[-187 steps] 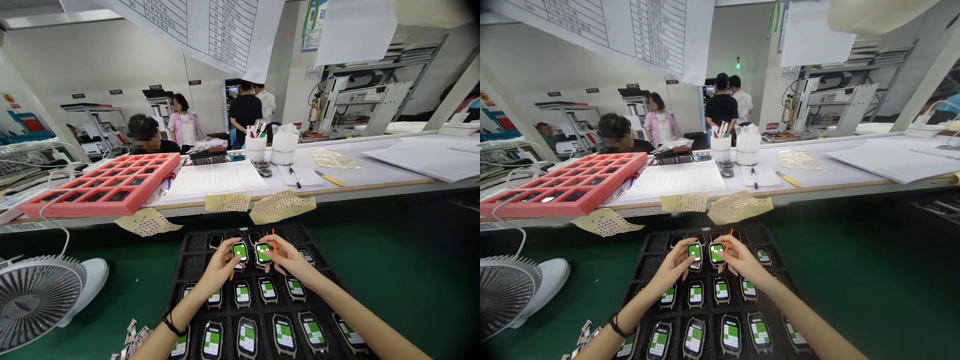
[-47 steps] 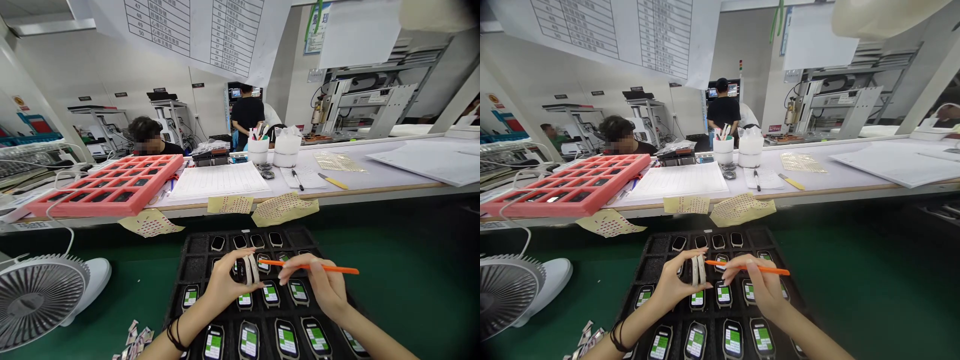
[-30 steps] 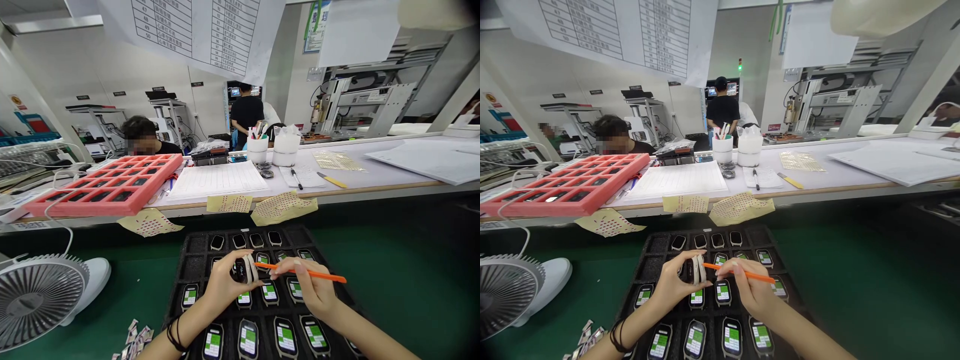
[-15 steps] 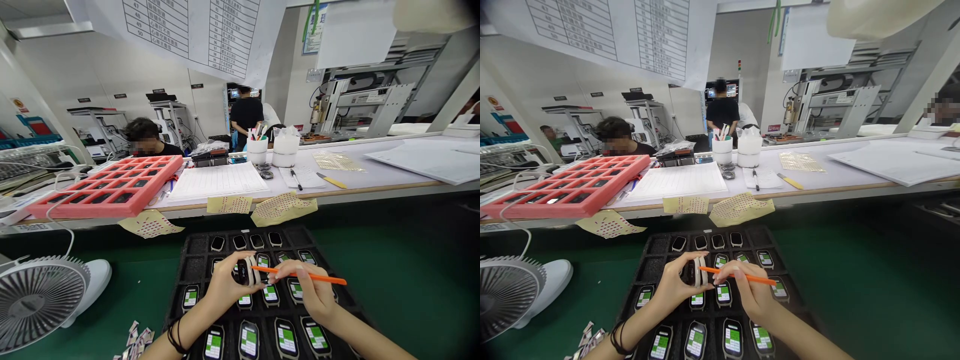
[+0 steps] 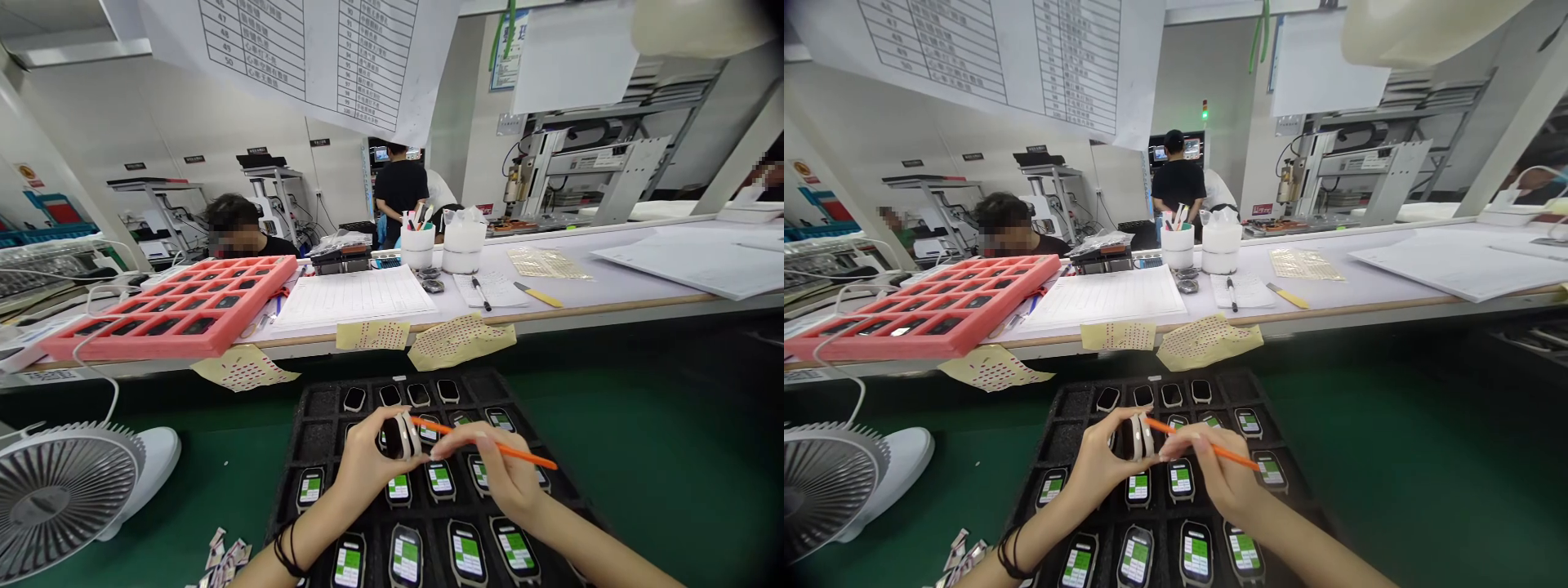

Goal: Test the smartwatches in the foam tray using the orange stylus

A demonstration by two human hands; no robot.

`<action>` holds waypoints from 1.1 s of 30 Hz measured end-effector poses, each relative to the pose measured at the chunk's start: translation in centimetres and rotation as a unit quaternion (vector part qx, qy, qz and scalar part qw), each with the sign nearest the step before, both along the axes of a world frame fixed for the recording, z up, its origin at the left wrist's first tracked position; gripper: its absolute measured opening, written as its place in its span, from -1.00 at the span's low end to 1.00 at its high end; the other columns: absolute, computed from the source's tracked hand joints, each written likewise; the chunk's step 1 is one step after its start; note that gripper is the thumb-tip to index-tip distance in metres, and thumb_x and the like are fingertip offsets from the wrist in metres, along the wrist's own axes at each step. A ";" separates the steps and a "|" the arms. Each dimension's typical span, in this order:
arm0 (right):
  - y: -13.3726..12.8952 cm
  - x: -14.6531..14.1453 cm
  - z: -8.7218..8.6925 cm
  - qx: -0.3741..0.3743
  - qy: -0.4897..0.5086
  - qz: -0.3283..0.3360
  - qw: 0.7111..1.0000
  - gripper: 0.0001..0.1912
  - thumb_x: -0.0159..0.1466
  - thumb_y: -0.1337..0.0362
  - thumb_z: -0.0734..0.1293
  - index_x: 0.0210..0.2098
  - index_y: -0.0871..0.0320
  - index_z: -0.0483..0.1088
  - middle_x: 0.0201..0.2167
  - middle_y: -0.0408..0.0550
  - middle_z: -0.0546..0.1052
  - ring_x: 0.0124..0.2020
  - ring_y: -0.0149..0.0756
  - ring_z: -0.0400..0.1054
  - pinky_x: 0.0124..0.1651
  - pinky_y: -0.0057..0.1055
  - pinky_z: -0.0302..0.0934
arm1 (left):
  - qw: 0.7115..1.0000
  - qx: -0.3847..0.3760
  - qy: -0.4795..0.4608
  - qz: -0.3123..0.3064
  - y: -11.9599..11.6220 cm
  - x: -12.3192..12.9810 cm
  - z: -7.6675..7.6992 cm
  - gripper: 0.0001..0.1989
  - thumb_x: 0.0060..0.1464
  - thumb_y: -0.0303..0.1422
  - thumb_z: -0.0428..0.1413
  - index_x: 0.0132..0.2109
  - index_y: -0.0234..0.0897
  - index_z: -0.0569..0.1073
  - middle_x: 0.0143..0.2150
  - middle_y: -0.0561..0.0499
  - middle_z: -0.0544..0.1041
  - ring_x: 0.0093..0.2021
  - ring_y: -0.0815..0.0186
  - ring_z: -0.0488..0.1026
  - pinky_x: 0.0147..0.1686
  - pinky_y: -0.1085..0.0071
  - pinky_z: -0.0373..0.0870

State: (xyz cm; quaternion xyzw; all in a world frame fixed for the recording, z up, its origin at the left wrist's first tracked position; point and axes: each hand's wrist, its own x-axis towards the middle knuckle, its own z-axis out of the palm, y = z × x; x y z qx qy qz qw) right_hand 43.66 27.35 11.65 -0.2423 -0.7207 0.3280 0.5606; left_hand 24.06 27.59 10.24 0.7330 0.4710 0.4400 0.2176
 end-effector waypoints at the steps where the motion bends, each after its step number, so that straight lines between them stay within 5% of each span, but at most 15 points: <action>1: 0.1 0.0 -0.1 -0.025 0.027 -0.015 0.999 -0.58 0.42 0.14 0.04 -0.37 0.10 0.43 -0.46 -0.01 0.59 -0.42 -0.21 0.50 -0.34 -0.30 0.42 | 1.000 0.007 0.010 0.002 0.1 0.0 0.0 -0.50 -0.21 -0.39 0.35 -0.05 -0.24 0.43 -0.08 -0.06 0.58 -0.07 0.12 0.53 -0.05 0.23 0.46; 4: 0.6 -0.3 -0.4 -0.132 0.050 -0.035 0.989 -0.63 0.40 0.06 0.08 -0.40 0.10 0.32 -0.37 0.01 0.58 -0.31 -0.18 0.50 -0.20 -0.24 0.41 | 0.996 0.067 0.057 0.020 0.3 -0.1 -0.1 -0.53 -0.18 -0.39 0.34 -0.07 -0.23 0.42 -0.06 -0.09 0.56 -0.06 0.09 0.50 -0.05 0.17 0.44; 7: 0.9 -1.3 -0.9 -0.235 0.005 0.033 0.971 -0.68 0.30 0.04 0.27 -0.45 0.09 0.18 -0.25 0.00 0.54 -0.21 -0.17 0.46 -0.17 -0.27 0.37 | 0.985 0.127 0.110 0.039 0.3 -0.1 -0.1 -0.61 -0.14 -0.40 0.31 -0.11 -0.24 0.43 -0.07 -0.13 0.51 -0.08 0.08 0.47 -0.09 0.13 0.44; 12: 1.0 -3.0 -1.7 -0.321 0.048 0.133 0.936 -0.47 0.05 0.08 0.50 -0.50 0.07 0.01 -0.45 -0.25 0.38 -0.49 -0.41 0.31 -0.41 -0.46 0.25 | 0.986 0.099 0.128 0.026 0.0 0.3 -0.4 -0.61 -0.15 -0.54 0.24 -0.11 -0.23 0.43 -0.13 -0.09 0.41 -0.16 0.16 0.46 -0.20 0.25 0.47; 16: 1.5 -2.7 -1.9 -0.351 0.079 0.124 0.925 -0.47 0.03 0.06 0.49 -0.51 0.08 0.02 -0.59 -0.36 0.12 -0.61 -0.51 0.07 -0.51 -0.53 0.15 | 0.995 0.064 0.073 -0.021 0.0 0.3 -0.6 -0.52 -0.12 -0.46 0.28 -0.01 -0.17 0.39 -0.08 -0.07 0.36 -0.08 0.17 0.44 -0.14 0.28 0.46; 21: 1.9 -1.9 -1.3 -0.365 0.113 0.113 0.917 -0.44 0.03 0.02 0.48 -0.53 0.07 -0.01 -0.56 -0.31 0.11 -0.53 -0.41 0.18 -0.34 -0.35 0.32 | 0.998 0.035 0.022 -0.056 0.1 0.2 -0.4 -0.41 -0.15 -0.43 0.33 0.07 -0.13 0.35 -0.07 -0.05 0.40 -0.04 0.16 0.42 -0.04 0.24 0.42; 27: 2.0 -1.9 -1.4 -0.347 0.096 0.085 0.929 -0.45 0.03 0.03 0.49 -0.54 0.07 0.01 -0.59 -0.33 0.05 -0.58 -0.46 0.03 -0.31 -0.33 0.36 | 0.999 0.023 -0.012 -0.034 0.2 0.3 -0.6 -0.46 -0.10 -0.50 0.27 0.05 -0.18 0.31 -0.18 0.01 0.44 -0.14 0.21 0.45 -0.07 0.24 0.41; 33: 2.0 -1.8 -1.6 -0.363 0.113 0.121 0.917 -0.46 0.04 0.03 0.48 -0.53 0.07 0.01 -0.58 -0.33 0.08 -0.53 -0.39 0.21 -0.23 -0.22 0.37 | 0.999 0.000 -0.025 -0.032 0.2 0.1 -1.0 -0.45 -0.10 -0.52 0.25 0.06 -0.18 0.28 -0.15 0.00 0.41 -0.16 0.22 0.47 -0.09 0.25 0.40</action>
